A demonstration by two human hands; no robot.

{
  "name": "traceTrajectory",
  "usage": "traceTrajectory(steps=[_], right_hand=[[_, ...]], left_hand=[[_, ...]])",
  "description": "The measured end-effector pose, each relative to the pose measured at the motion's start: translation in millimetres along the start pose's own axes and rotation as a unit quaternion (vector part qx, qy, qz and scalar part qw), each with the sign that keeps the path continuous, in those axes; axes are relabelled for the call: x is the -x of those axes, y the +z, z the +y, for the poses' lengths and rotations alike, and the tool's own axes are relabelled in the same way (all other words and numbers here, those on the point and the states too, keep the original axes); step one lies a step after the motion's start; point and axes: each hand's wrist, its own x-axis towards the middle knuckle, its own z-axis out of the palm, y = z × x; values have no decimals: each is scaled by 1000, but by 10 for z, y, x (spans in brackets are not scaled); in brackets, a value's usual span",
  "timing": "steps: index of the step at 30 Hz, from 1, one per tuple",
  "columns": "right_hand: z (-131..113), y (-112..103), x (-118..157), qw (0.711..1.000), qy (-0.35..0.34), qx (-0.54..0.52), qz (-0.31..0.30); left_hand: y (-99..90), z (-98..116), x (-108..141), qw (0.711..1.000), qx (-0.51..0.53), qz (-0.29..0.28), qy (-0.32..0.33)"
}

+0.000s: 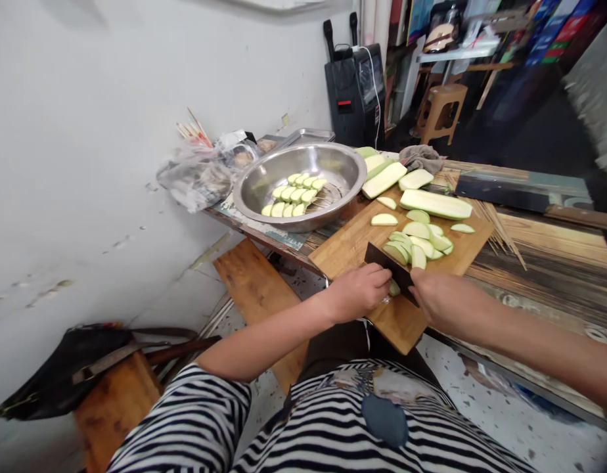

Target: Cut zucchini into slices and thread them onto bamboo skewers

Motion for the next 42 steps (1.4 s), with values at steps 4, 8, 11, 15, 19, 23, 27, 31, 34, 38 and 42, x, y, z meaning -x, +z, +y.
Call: traceTrajectory(steps=[4,8,11,15,19,23,27,31,34,38,42], right_hand=[[6,-88,32,1000,-2,7,18],[17,-216,124,999,0,17,41],[15,-257,167,999,-1,19,38],[-21,-279,191,999,4,16,29],[-60,-287,196,1000,13,11,10],[-57,-247,194,1000,10,12,20],[-46,-200,189,1000,0,-1,21],[-52,-161,172,999,-2,13,30],[-60,-142,160,999,2,17,28],[-50,-127,166,999,-5,33,27],[-30,-97,162,998,-13,50,31]], left_hand=[[-19,9,14,1000,-8,-1,-15],[-7,-4,37,1000,5,-4,-5],[28,-11,54,1000,26,12,-10],[66,-6,70,999,20,37,-7],[82,-12,80,999,21,46,-2],[105,-24,80,998,17,54,11],[139,-25,89,997,7,74,23],[166,-19,102,996,15,82,16],[172,-15,108,996,21,85,12],[185,-17,118,995,29,91,17],[227,-29,130,993,30,111,20]])
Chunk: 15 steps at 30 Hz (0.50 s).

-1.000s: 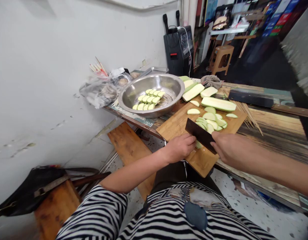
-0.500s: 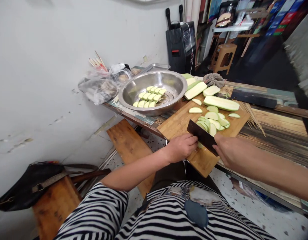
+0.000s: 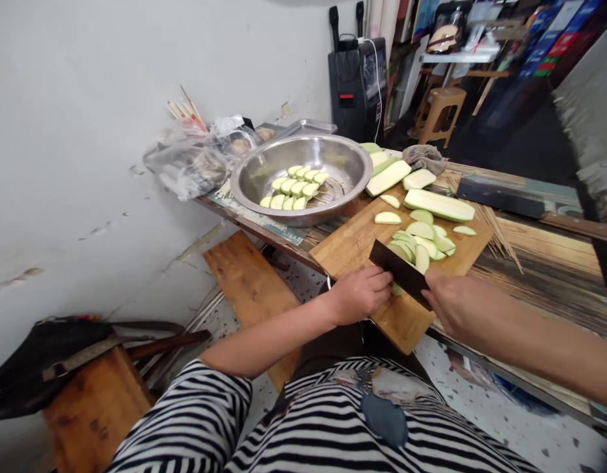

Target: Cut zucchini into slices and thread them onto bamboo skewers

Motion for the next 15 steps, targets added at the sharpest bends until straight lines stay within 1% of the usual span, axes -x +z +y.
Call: traceTrajectory(steps=[5,9,12,15], right_hand=[[-94,45,-143,1000,17,7,-23],[-141,25,-276,1000,18,-2,-22],[-62,-66,-322,1000,15,-8,-9],[88,-213,-326,998,48,-1,28]], left_hand=[[35,-13,15,999,-10,31,12],[15,-11,17,998,-30,47,4],[2,4,33,997,-38,63,-8],[14,32,67,996,-33,76,-25]])
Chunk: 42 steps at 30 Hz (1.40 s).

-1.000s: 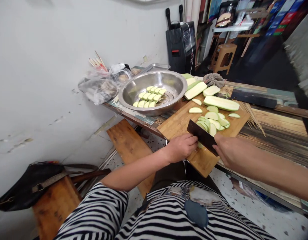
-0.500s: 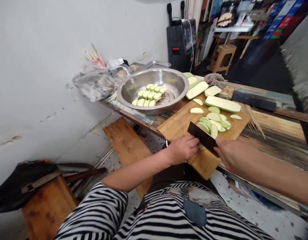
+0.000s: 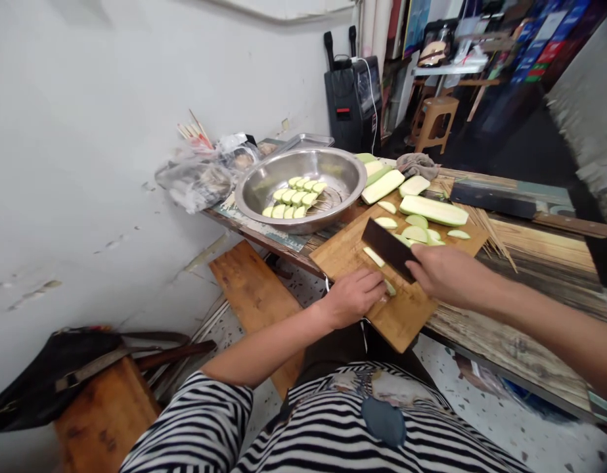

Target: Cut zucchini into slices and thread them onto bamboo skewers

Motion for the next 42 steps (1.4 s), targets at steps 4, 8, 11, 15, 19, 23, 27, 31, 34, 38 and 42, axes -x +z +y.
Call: traceTrajectory(steps=[4,8,11,15,19,23,27,31,34,38,42], right_hand=[[226,-161,25,997,35,-9,72],[425,-151,105,991,36,-16,130],[560,-61,158,984,51,23,169],[751,70,186,979,63,34,193],[939,227,198,972,83,37,216],[1072,394,230,961,99,58,251],[1190,496,258,947,84,102,294],[1320,528,279,930,28,154,334],[1391,522,299,920,-15,174,351],[1410,522,276,909,-66,187,368],[1340,543,159,898,-121,190,378]], left_hand=[[31,43,20,997,19,-5,-70],[55,41,-83,991,35,-47,-118],[69,-23,-230,988,53,-80,-124],[76,-186,-428,981,84,-126,-123],[149,-435,-543,984,60,-127,-108],[326,-770,-671,982,54,-75,-166],[503,-1057,-937,960,78,-66,-261],[560,-1148,-1205,949,90,-67,-293],[458,-986,-1293,946,81,-46,-312],[227,-517,-1340,979,60,45,-190],[151,-221,-1478,996,61,-57,17]])
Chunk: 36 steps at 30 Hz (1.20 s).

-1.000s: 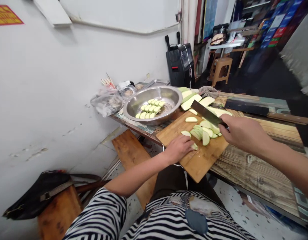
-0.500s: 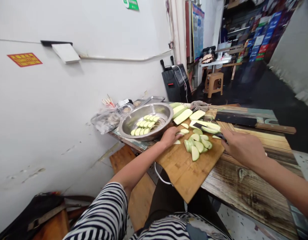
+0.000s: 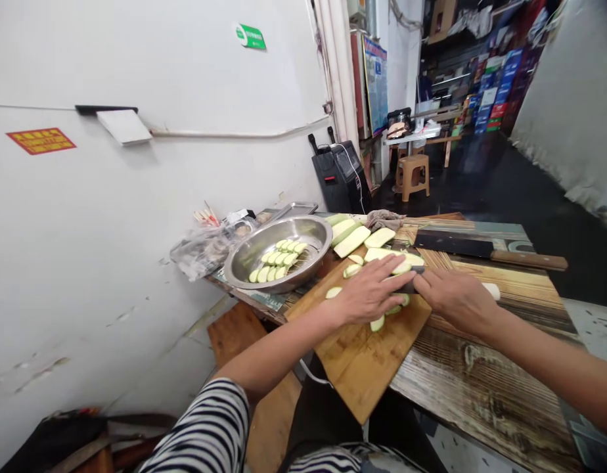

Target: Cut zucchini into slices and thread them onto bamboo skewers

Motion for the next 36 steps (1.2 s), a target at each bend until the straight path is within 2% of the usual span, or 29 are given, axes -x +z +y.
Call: traceTrajectory(steps=[2,4,9,11,13,16,19,21,22,25,28,33,36], right_hand=[[-37,32,-48,1000,-17,-6,9],[-67,43,-79,1000,-26,-11,14],[-102,7,-54,1000,-19,-15,-6],[-85,-15,19,1000,-9,-13,-26],[-36,-53,148,999,18,-5,-46],[104,-160,444,988,128,35,-79],[270,-291,807,945,284,71,-147],[350,-341,1042,895,383,30,-227],[374,-345,1146,880,402,-6,-254],[390,-281,1364,863,409,-66,-288],[362,-171,1406,851,419,-100,-299],[311,-72,1252,882,369,-101,-274],[320,-46,1186,889,352,-129,-265]], left_hand=[[14,-6,-68,999,-1,-51,12],[26,-74,-93,996,0,-84,-4],[49,-331,-4,993,10,-108,-56],[92,-458,52,990,22,-105,-90],[147,-578,117,988,27,-78,-130],[198,-665,244,986,24,-17,-166],[166,-578,407,987,21,14,-157],[110,-454,533,987,20,52,-151],[80,-385,600,984,25,75,-158],[13,-190,806,973,31,119,-194],[-3,-35,994,966,33,153,-207],[50,107,1261,951,48,187,-240],[104,155,1412,938,66,217,-261]])
